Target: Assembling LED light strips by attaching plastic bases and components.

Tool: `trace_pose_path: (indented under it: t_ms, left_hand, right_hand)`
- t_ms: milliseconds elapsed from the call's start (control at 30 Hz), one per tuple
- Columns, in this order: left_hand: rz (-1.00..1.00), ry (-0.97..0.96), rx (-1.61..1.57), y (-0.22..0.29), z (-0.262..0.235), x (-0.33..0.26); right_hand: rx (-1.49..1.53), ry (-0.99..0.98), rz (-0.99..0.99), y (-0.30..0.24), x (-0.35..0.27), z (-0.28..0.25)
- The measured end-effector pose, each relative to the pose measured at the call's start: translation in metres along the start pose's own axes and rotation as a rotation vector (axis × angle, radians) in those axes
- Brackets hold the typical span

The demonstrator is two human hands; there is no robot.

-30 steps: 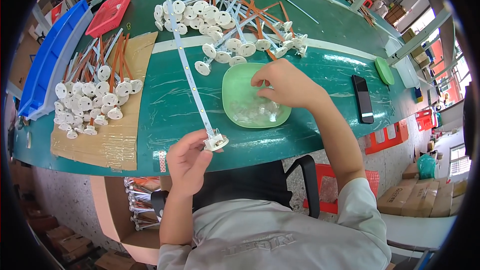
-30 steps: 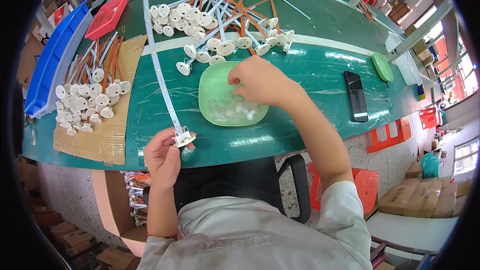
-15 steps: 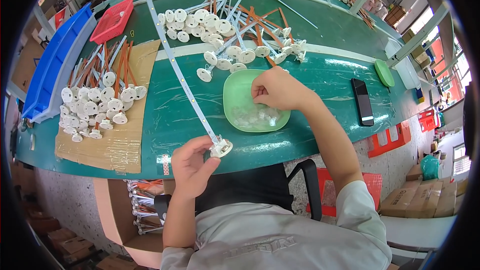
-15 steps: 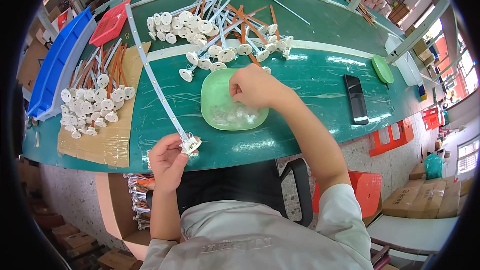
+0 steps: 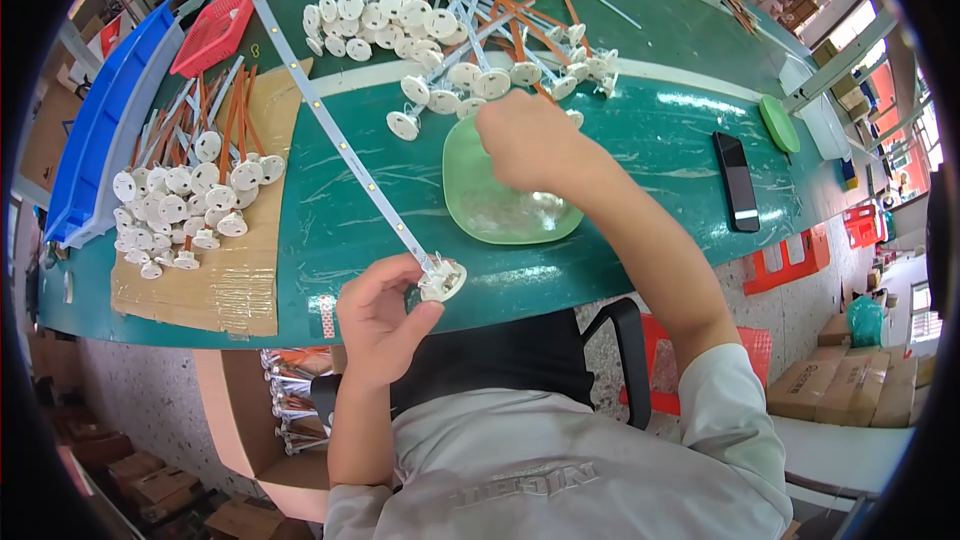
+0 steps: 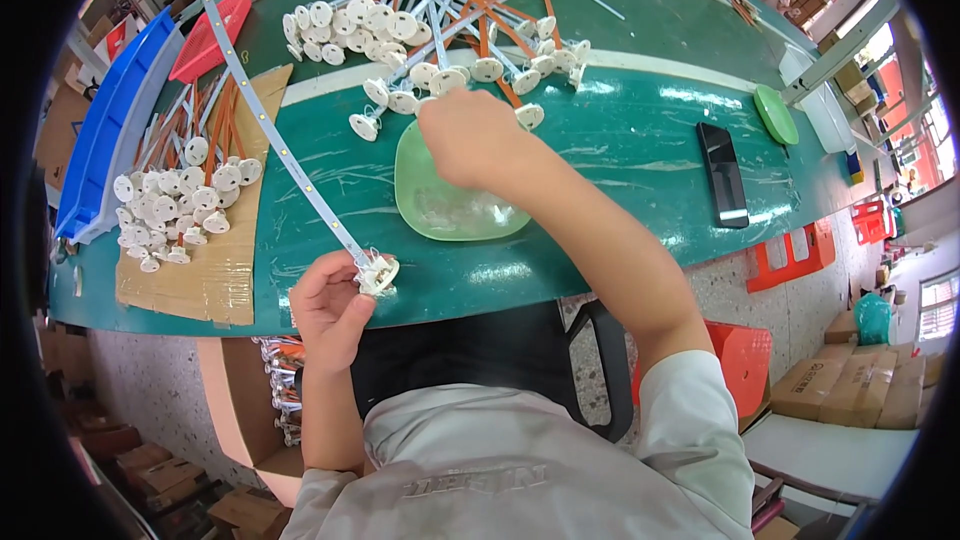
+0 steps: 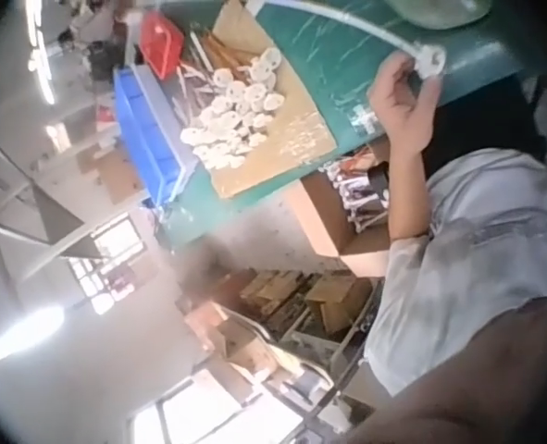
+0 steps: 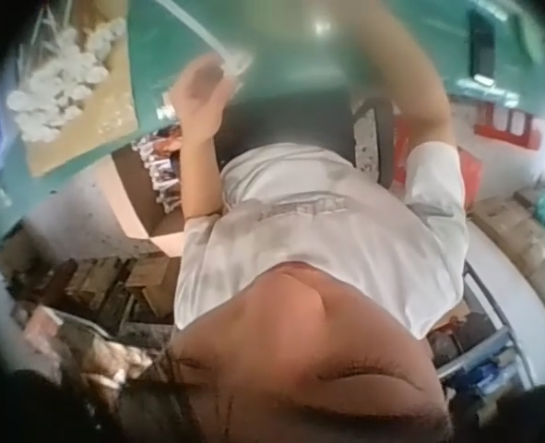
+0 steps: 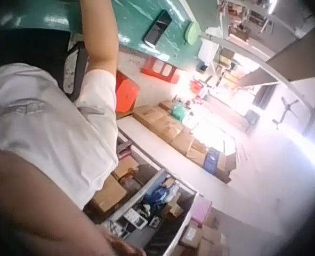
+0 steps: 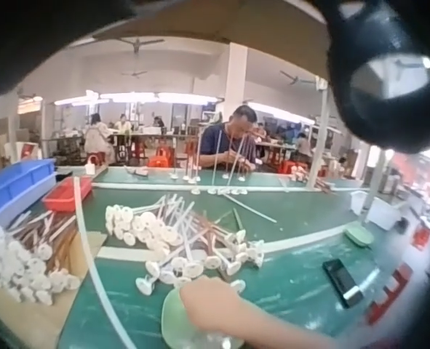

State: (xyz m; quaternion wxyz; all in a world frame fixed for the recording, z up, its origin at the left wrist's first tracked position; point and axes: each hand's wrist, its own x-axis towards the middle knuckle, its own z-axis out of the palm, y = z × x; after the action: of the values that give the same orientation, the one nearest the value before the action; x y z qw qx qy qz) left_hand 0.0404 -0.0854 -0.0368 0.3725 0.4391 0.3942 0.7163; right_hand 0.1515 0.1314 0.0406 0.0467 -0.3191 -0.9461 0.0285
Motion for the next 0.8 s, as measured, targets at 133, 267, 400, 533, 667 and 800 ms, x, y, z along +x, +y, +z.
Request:
trace_pose_path:
  t_ms: [133,267,400,533,667,800]
  left_hand:
    - [0.017,-0.016,-0.007,0.000,0.000,0.001]
    - [0.010,-0.034,0.013,0.001,-0.001,0.002]
    - [0.020,-0.009,-0.006,0.001,0.002,0.002]
    - [0.064,-0.028,0.027,0.000,0.003,0.003]
    - [0.049,-0.022,0.026,0.000,0.002,0.003]
    - [0.062,-0.036,0.063,0.001,0.003,0.003]
  right_hand:
    - [0.025,-0.177,-0.006,0.007,0.006,-0.008]
    - [0.092,-0.141,-0.074,0.000,0.006,-0.012]
    - [0.015,-0.107,-0.102,-0.004,0.008,-0.008]
    - [0.033,-0.202,-0.042,-0.008,0.008,-0.014]
    - [0.046,-0.179,-0.043,-0.002,0.009,-0.005]
    - [0.094,-0.184,-0.026,-0.001,0.006,-0.008]
